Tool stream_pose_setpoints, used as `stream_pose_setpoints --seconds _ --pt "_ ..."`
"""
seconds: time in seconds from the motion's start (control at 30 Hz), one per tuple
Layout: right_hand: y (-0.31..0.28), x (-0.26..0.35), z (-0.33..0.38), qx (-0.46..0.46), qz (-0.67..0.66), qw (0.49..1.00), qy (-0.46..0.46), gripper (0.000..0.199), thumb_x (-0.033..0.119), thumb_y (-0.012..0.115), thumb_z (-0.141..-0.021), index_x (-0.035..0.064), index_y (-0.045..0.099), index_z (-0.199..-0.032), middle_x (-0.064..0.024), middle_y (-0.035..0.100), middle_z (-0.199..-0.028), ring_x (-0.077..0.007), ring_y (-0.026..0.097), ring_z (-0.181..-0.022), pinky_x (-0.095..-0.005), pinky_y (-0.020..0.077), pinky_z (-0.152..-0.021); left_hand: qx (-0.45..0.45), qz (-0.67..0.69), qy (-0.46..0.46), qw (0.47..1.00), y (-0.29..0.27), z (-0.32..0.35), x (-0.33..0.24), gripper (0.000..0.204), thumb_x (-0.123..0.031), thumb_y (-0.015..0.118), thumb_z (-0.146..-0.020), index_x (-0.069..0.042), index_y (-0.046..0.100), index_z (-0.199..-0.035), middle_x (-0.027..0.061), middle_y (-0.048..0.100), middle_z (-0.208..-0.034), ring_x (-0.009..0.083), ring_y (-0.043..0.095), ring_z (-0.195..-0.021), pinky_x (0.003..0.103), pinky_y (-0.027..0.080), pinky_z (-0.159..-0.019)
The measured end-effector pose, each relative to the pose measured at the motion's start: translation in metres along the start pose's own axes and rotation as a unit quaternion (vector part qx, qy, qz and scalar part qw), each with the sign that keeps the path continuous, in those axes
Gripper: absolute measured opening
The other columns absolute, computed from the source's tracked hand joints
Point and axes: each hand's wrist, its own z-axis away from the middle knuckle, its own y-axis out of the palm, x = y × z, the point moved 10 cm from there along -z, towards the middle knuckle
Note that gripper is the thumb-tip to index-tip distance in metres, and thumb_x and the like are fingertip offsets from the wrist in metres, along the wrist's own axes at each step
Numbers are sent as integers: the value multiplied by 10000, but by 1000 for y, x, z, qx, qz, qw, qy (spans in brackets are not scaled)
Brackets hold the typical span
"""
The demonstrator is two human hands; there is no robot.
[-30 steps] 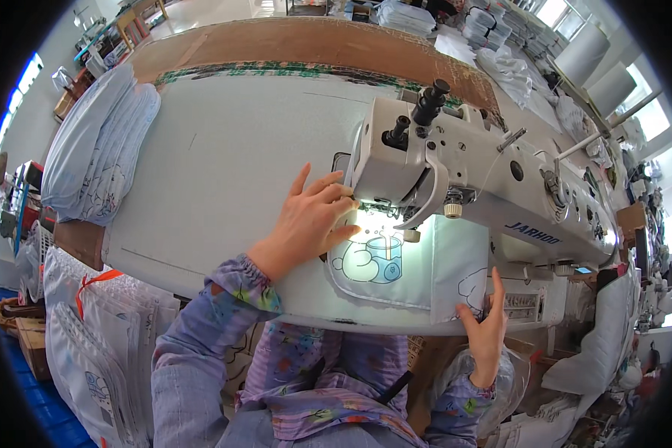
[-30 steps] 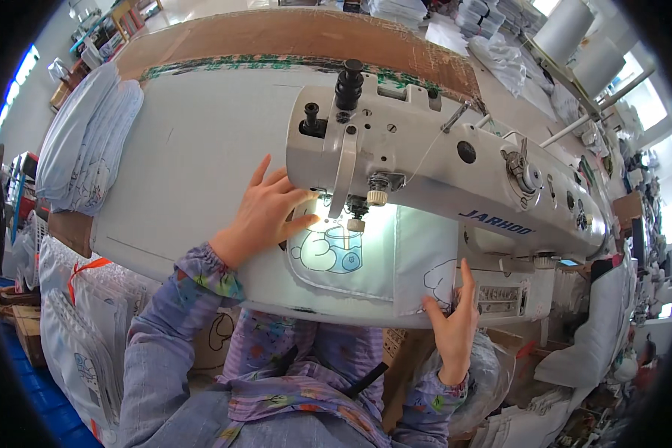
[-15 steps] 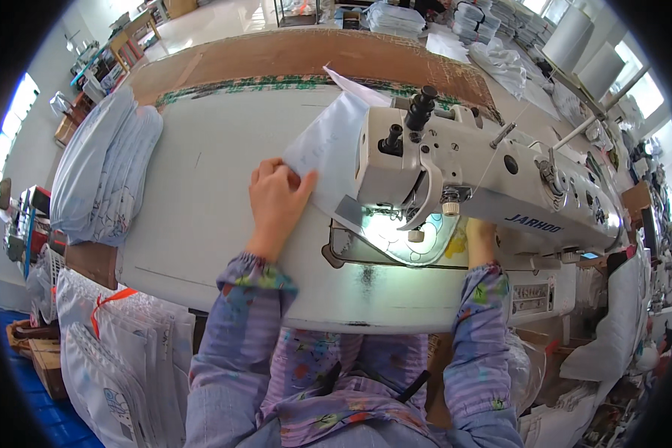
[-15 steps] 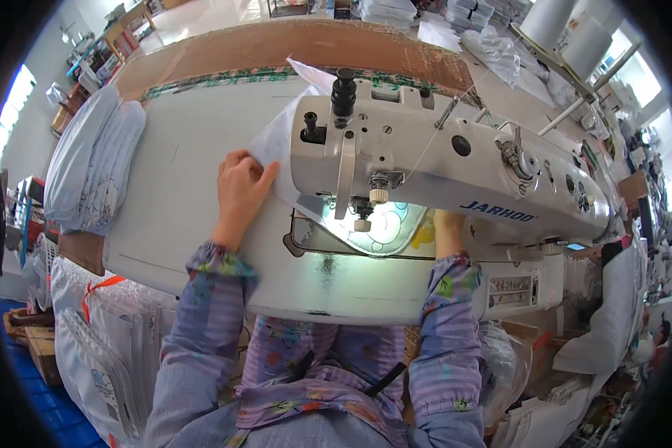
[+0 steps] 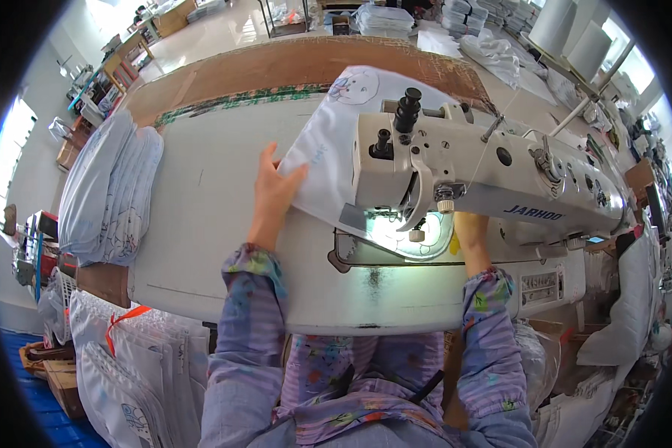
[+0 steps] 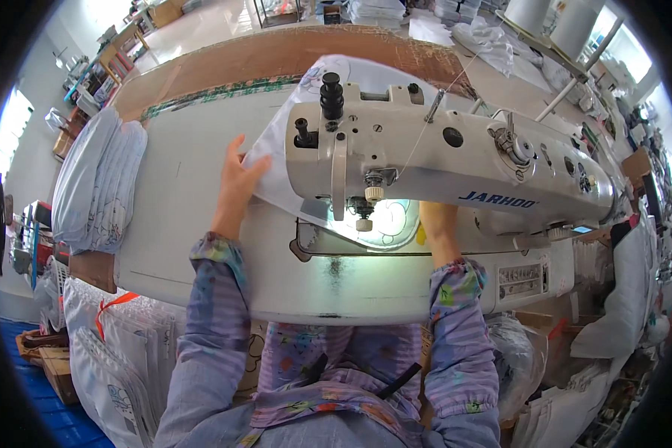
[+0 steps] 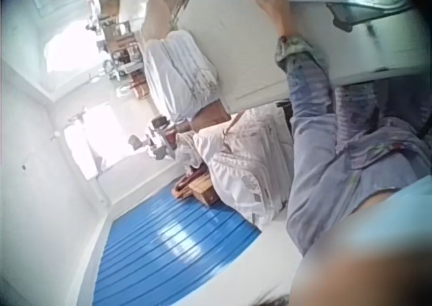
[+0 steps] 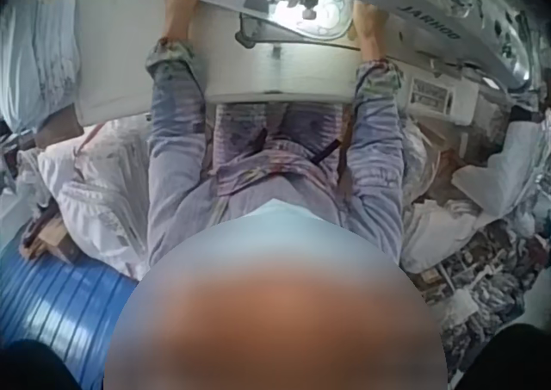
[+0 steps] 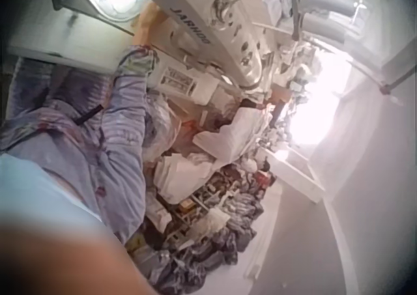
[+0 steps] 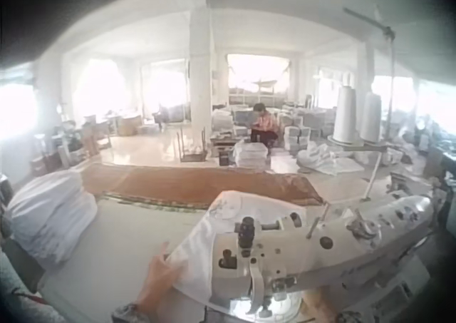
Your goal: Sewing patterns onto white fabric pieces using an industrial sewing machine.
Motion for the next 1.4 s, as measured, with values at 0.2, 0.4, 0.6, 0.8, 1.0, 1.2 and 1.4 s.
stream_pose_setpoints --seconds 0.2,0.4,0.6,0.8,1.0,1.2,1.4 --pt "-11 -13 11 34 -115 989 87 134 14 536 -927 -44 566 -811 -118 596 -722 -233 612 -657 -400 502 -653 8 -131 145 981 -19 54 -38 611 6 653 -850 -165 597 -1434 162 641 -1068 289 631 -835 356 526 -799" --pt "0 -7 17 52 -166 982 68 165 -5 502 -930 -28 541 -771 -60 554 -647 -151 550 -542 -345 461 -534 12 -145 142 979 -6 47 -46 387 76 599 -871 -92 740 -1189 122 630 -1014 230 605 -727 326 510 -697" --pt "-9 -1 13 50 -145 986 63 188 -9 492 -929 -32 540 -749 -60 557 -641 -162 551 -534 -359 458 -532 21 -151 113 982 2 31 -36 361 43 614 -880 -75 738 -1197 100 632 -1028 224 612 -803 303 490 -731" --pt "-3 -6 15 43 -128 989 52 192 -12 486 -926 -37 540 -743 -70 553 -621 -183 565 -541 -367 461 -541 -10 -163 164 973 -3 32 -36 338 45 612 -884 -84 726 -1174 120 636 -1040 273 623 -735 356 517 -715" --pt "-7 -9 14 19 -125 991 39 179 -4 496 -924 -33 539 -752 -69 562 -643 -183 575 -547 -359 470 -542 5 -145 152 978 0 38 -37 322 31 614 -890 -81 730 -1169 110 645 -1052 244 622 -733 344 511 -705" --pt "3 -17 14 40 -135 988 66 166 27 536 -941 -32 543 -787 -54 563 -671 -154 571 -555 -330 470 -539 -19 -116 99 988 -14 33 -27 322 -20 656 -900 -81 741 -1205 78 692 -1066 183 626 -858 281 487 -738" --pt "-3 -1 4 22 -143 989 37 163 58 563 -963 -20 556 -820 -47 546 -653 -150 552 -545 -340 443 -527 -19 -184 204 961 -5 27 -40 340 -78 697 -870 -115 749 -1204 148 737 -1173 305 693 -1003 398 554 -816"
